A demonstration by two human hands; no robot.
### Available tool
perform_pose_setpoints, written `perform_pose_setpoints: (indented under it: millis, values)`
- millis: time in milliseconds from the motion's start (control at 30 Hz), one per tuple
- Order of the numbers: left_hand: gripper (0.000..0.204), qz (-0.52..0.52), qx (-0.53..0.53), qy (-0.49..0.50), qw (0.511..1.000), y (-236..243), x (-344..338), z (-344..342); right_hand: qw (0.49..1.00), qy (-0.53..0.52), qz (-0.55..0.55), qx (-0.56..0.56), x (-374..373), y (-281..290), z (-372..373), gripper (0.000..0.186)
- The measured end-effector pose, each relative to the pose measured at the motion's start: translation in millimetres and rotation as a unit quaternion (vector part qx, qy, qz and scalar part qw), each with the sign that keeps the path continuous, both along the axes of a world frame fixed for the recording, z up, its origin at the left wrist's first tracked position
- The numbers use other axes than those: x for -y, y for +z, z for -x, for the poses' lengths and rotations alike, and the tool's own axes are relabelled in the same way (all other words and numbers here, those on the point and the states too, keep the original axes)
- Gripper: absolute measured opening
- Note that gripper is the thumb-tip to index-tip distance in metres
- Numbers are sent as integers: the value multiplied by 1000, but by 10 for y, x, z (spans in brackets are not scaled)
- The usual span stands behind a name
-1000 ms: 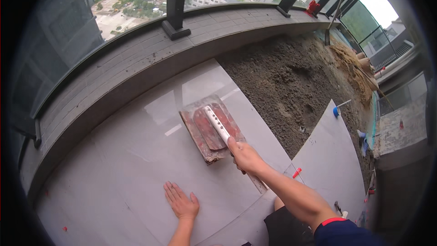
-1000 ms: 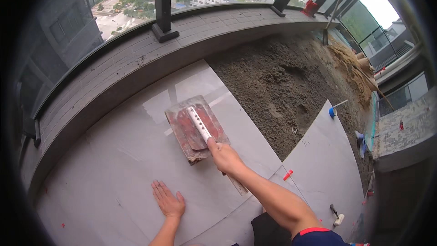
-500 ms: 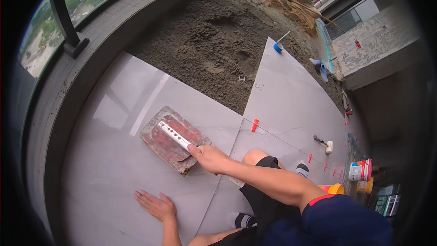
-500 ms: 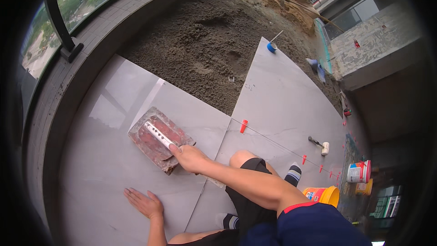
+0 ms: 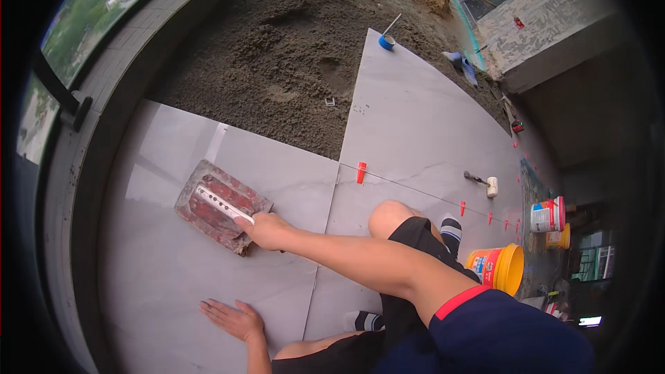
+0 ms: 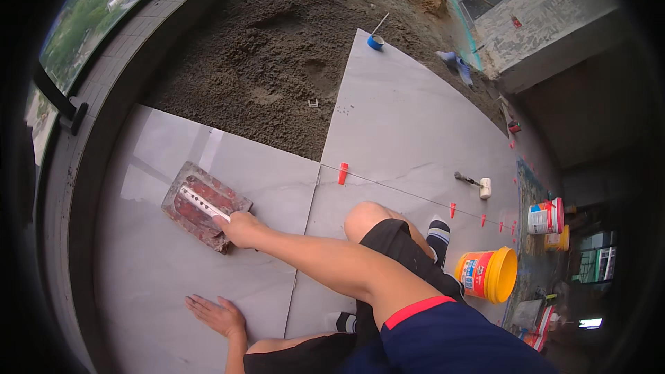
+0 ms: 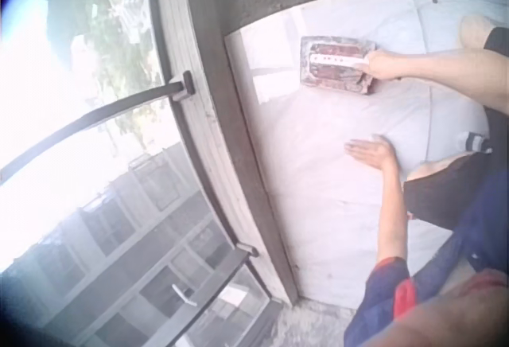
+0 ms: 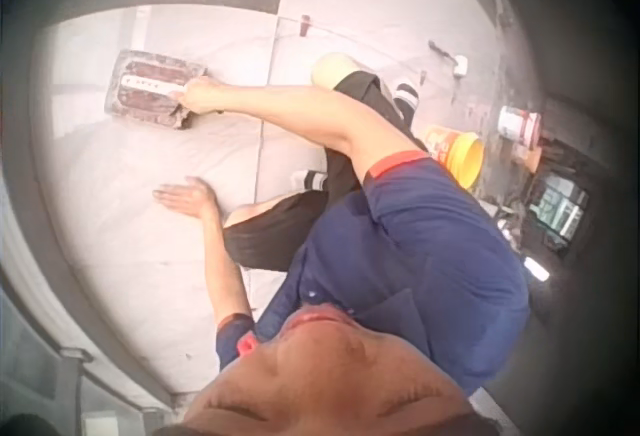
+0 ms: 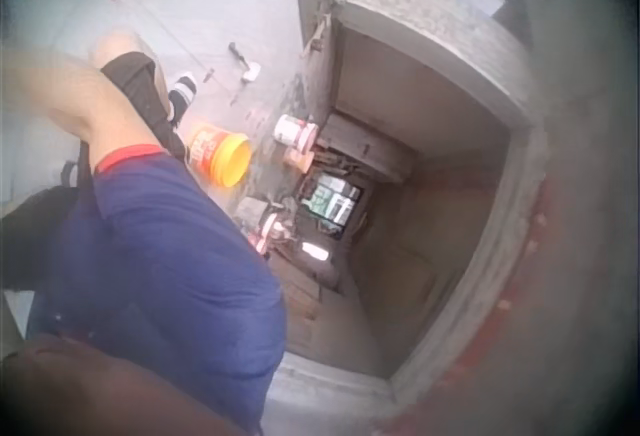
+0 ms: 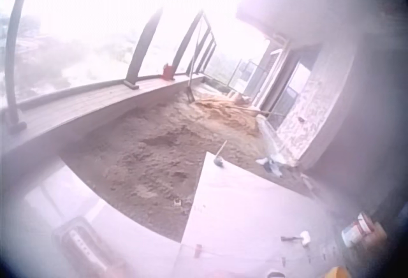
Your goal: Positioning and leveling a large floor tile onto a prepared bed of mortar.
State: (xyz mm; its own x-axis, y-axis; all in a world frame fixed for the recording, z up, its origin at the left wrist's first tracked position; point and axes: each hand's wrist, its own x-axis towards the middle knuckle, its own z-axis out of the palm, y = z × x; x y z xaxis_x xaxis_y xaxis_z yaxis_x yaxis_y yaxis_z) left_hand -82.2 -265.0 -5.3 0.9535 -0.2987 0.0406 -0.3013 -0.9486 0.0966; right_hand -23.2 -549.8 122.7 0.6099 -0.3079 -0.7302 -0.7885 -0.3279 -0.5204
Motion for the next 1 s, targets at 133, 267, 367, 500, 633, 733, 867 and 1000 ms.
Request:
perform_pose_setpoints:
  millis: [133, 267, 367, 500, 633, 733, 867, 1000]
  values:
    - [74, -3, 25, -20, 999, 9, 9, 20, 990, 127, 16, 52, 557, 855, -532, 69]
    - [68, 11, 26, -21, 999, -59, -14, 49, 936, 198, 30, 288, 1076, 965, -14, 71]
    - [66, -1, 48, -34, 998, -99, -16, 35, 952, 194, 84, 220, 1093, 500, 654, 67]
    - [64, 0, 63, -28, 998, -118, -8, 24, 981, 187, 28, -41, 1136, -120, 1012, 75]
    - [61, 9, 68, -7, 998, -154, -19, 98, 981, 193, -12, -23, 1132, -388, 1142, 76]
    - [61, 10, 65, 27, 997, -197, -6, 253, 979, 202, 4, 41, 1106, -436, 1099, 79]
    - [64, -1, 37, 76, 996, -218, 56, 785, 975, 195, -40, 103, 995, -240, 817, 73]
    - [68, -18, 13, 75, 997, -110, 62, 1368, 955, 209, -111, 181, 946, 367, 568, 60]
